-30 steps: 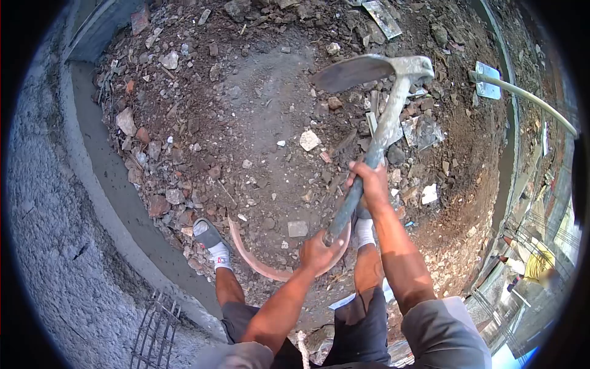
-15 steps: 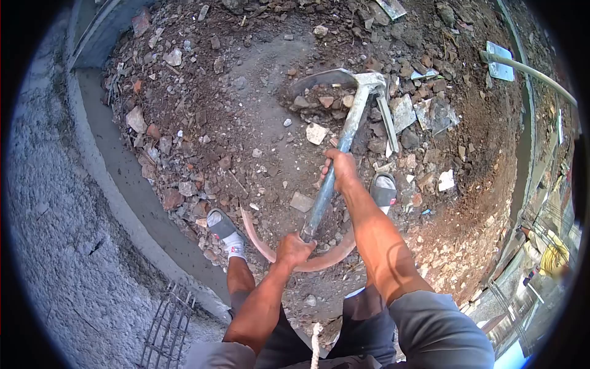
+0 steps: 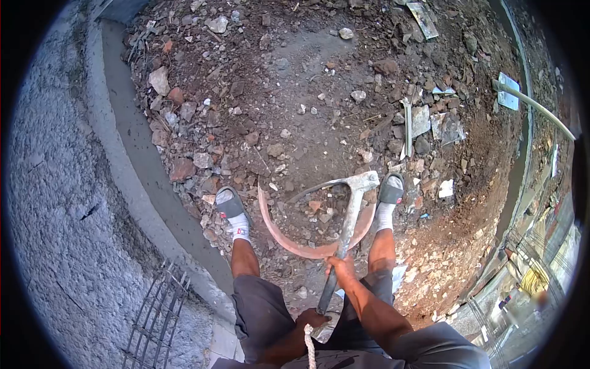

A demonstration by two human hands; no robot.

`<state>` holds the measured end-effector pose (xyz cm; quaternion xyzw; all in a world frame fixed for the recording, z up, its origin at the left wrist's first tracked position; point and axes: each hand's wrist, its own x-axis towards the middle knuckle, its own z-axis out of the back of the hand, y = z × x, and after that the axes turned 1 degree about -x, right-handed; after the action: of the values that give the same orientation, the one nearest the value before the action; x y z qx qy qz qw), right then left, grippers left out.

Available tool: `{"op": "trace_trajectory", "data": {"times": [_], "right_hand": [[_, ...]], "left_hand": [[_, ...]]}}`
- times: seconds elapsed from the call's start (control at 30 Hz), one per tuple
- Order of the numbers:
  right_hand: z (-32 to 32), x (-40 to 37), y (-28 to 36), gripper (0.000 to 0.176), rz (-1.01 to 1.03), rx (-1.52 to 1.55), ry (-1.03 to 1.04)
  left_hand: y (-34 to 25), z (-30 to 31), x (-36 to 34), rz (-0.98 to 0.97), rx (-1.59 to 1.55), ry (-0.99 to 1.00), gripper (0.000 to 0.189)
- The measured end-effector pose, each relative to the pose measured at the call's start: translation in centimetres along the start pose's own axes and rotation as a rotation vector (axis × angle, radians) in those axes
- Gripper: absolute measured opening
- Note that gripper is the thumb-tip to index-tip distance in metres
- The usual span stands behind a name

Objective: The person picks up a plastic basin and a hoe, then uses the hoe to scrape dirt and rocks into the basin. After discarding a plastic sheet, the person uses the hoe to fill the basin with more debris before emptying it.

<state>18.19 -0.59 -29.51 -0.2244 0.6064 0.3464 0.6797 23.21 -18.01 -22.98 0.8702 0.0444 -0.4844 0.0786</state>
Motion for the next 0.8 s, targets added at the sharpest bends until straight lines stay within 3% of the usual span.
{"op": "trace_trajectory", "data": {"times": [0.1,0.17,0.2,0.23,0.27,0.3,0.37,0.47,0.53,0.6,0.63,0.67,0.77,0.8], "right_hand": [[0.7,-1.4,1.2,0.013,0.04,-0.033,-0.009],[0.5,-2.3,4.4,0.012,0.123,-0.011,0.068],[-0.2,-1.6,7.4,0.01,0.148,-0.03,0.076],[-0.9,-0.7,10.6,0.01,0.179,-0.049,0.084],[-1.8,0.5,13.8,0.009,0.216,-0.05,0.02],[-2.2,2.5,17.0,0.01,0.311,-0.101,0.027],[-5.0,1.9,26.4,0.01,0.485,-0.187,-0.018],[-4.8,5.4,37.1,0.009,0.467,-0.281,0.11],[-4.0,7.7,41.8,0.017,0.481,-0.415,0.079],[-2.5,10.7,43.9,0.028,0.777,-0.884,-0.19],[-1.0,13.2,44.2,0.038,0.817,-1.232,-0.456],[0.8,14.3,43.5,0.04,0.814,-1.344,-0.74],[10.1,20.4,42.8,0.032,0.915,-1.329,-0.842],[9.8,17.6,41.1,0.033,0.943,-1.378,-0.982]], "left_hand": [[-0.4,-2.2,-1.3,-0.169,-0.069,-0.058,0.074],[-2.4,-1.0,-1.3,-0.079,-0.15,-0.06,0.068],[-4.2,1.1,-2.5,-0.159,-0.189,-0.153,0.064],[-5.1,1.6,0.6,-0.196,-0.14,-0.345,0.054],[-7.9,5.7,-0.9,-0.36,-0.238,-0.224,0.06],[-10.7,9.3,-2.5,-0.378,-0.129,-0.262,0.069],[-15.4,14.3,-5.0,-0.679,-0.162,-0.391,0.081],[-19.7,17.8,-7.6,-1.024,-0.611,-0.417,0.058],[-19.7,20.2,-8.3,-1.127,-0.749,-0.738,0.041],[-17.4,22.7,-7.1,-0.934,-0.796,-1.017,0.033],[-15.3,23.8,-4.1,-0.86,-0.913,-1.009,0.029],[-13.1,24.9,-2.1,-0.77,-1.008,-1.038,0.026],[-5.6,28.2,4.0,-0.594,-1.01,-1.242,0.024],[-3.7,28.8,5.4,-0.565,-1.029,-1.277,0.024]]}}
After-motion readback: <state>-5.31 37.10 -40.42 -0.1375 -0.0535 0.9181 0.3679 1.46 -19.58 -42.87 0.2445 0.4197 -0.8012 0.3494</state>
